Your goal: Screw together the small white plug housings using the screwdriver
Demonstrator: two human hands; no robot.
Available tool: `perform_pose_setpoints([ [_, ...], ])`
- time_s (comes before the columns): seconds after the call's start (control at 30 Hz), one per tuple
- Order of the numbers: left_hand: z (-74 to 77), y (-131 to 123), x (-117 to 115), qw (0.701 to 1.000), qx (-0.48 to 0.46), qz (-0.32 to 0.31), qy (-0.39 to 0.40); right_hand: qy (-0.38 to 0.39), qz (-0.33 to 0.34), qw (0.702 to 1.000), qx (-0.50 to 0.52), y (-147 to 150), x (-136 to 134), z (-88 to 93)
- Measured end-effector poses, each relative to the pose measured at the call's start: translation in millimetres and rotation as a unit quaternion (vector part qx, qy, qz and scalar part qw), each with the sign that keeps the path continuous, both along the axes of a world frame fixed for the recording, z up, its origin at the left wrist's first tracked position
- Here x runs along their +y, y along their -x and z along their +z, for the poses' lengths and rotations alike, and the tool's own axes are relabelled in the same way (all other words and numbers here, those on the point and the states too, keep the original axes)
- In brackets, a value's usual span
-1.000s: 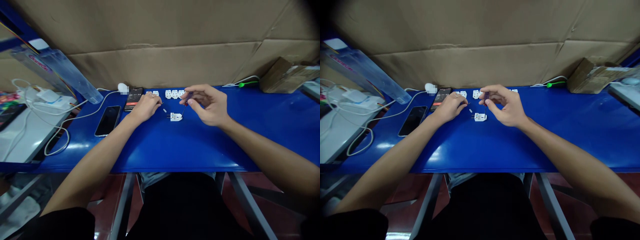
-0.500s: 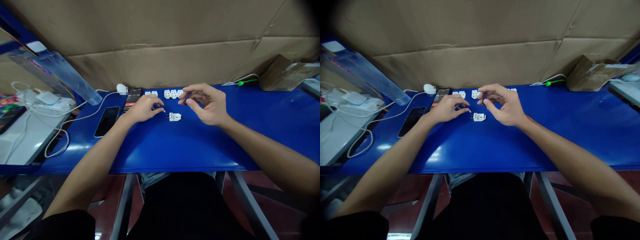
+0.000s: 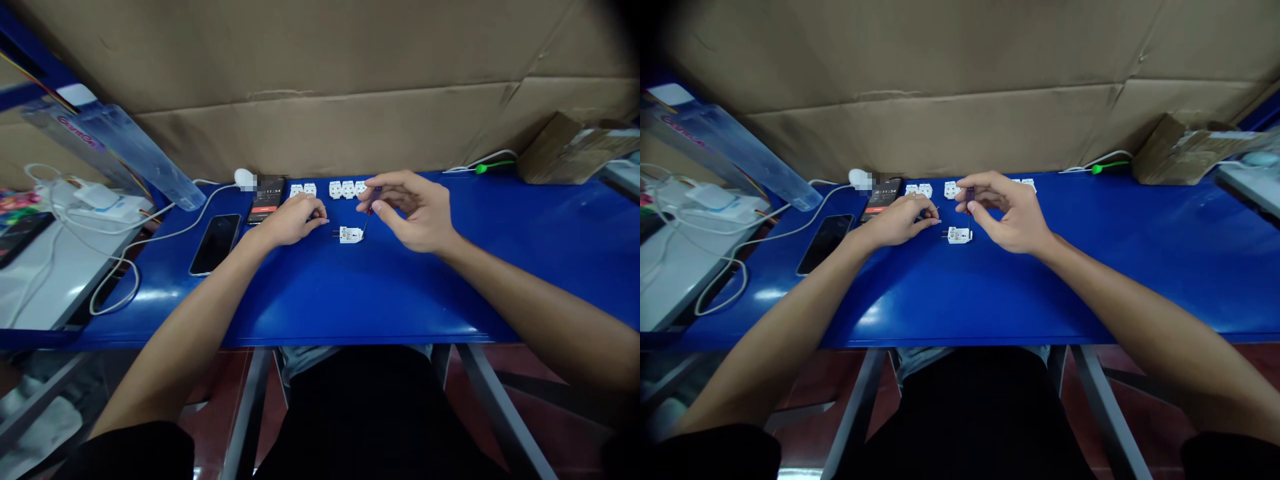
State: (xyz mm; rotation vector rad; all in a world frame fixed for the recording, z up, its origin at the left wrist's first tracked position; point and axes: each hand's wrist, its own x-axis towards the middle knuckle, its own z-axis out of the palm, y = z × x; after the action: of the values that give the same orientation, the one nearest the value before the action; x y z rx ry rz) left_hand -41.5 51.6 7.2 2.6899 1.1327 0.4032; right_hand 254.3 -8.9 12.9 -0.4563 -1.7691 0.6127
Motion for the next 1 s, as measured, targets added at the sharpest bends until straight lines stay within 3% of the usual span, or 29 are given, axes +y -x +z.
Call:
perform_pose_setpoints([
  [0.2,-2.4,2.4,2.6,1.000,-0.025,-0.001,0.005,0.003,-0.003,1.000,0.002,0.6,0.2,0.5],
  [0.43,15.8,17.0,17.2,0.998,-0.025,0.061,0.001,-0.009,0.004,1.000,0.015,0.8,-1.6,6.1],
  [0.73,18.8,-11.5,52.4,0.999,0.001,0.047,0.014,-0.011,0.005,1.000,0.005,-0.2,0.7,5.7],
  [1.0,18.3,-13.9,52.9,0.999,-0.015,0.026,0.031,-0.005,0.011,1.000,0.010,-0.4,0.6,4.5],
])
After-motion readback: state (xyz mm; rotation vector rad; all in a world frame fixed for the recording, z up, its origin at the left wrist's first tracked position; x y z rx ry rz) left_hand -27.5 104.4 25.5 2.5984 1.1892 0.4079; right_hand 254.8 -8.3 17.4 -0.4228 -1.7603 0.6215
